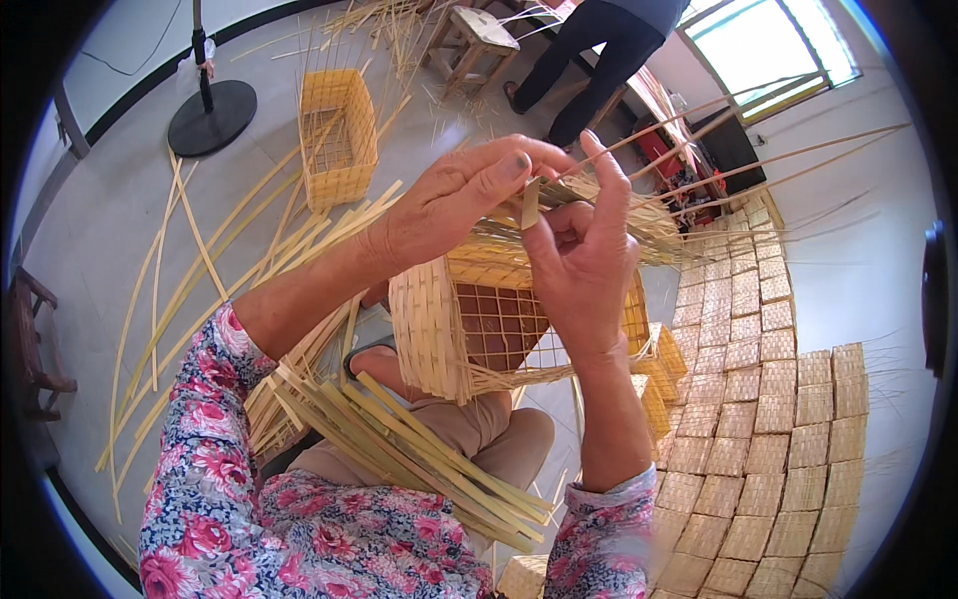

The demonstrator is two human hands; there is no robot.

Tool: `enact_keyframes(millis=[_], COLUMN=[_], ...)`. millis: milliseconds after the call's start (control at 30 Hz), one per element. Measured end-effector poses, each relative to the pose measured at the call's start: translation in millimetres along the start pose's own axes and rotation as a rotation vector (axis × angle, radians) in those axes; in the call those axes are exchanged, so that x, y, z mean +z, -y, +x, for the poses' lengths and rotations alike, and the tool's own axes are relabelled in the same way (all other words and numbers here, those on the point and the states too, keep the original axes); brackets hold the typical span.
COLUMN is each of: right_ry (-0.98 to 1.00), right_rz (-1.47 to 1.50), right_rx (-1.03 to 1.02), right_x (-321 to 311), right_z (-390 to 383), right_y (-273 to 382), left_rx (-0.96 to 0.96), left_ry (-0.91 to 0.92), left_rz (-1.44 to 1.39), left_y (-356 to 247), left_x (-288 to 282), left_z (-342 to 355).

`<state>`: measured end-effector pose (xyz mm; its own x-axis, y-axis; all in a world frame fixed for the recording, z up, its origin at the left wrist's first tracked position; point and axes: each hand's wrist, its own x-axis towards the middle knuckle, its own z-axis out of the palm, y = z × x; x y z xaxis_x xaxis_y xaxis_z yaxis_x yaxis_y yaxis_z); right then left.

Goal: The person weaves a rectangular basket using thin bamboo strips, interlacing them by hand to form the sides and base. The basket is rotated and adjusted frequently to maintain alignment and tension.

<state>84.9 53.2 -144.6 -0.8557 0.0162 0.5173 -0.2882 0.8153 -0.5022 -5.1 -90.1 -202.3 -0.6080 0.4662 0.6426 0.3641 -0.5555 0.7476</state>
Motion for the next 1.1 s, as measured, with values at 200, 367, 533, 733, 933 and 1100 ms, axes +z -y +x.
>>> enact_keyframes(millis=[200,367,533,733,933,1100], right_ry=[-0.095,-0.097,0.006,0.105,0.088,-0.017], right_rz=[-0.233,-0.197,-0.027,0.055,0.057,0.182], right_rx=[0.046,-0.013,-0.025,-0.076,-0.023,-0.168], right_x=[10.8,16.8,10.4,-4.2,0.9,15.3], right_z=[-2.0,-8.9,-20.2,-14.8,-11.5,-10.5], right_y=[7.9,4.1,-1.0,-6.1,-4.5,-17.6], left_rx=[-0.134,-0.019,-0.028,-0.007,0.311,0.24], left_ry=[0.235,0.334,0.487,0.382,0.022,-0.035], left_rz=[-0.056,0.001,0.061,0.013,0.493,0.532], left_y=[-8.6,3.4,-2.1,7.7,1.5,-2.6], left_x=[-16.8,-26.7,-37.9,-39.0,-15.3,-7.8], left_z=[0.8,11.0,20.1,32.3,23.7,16.4])
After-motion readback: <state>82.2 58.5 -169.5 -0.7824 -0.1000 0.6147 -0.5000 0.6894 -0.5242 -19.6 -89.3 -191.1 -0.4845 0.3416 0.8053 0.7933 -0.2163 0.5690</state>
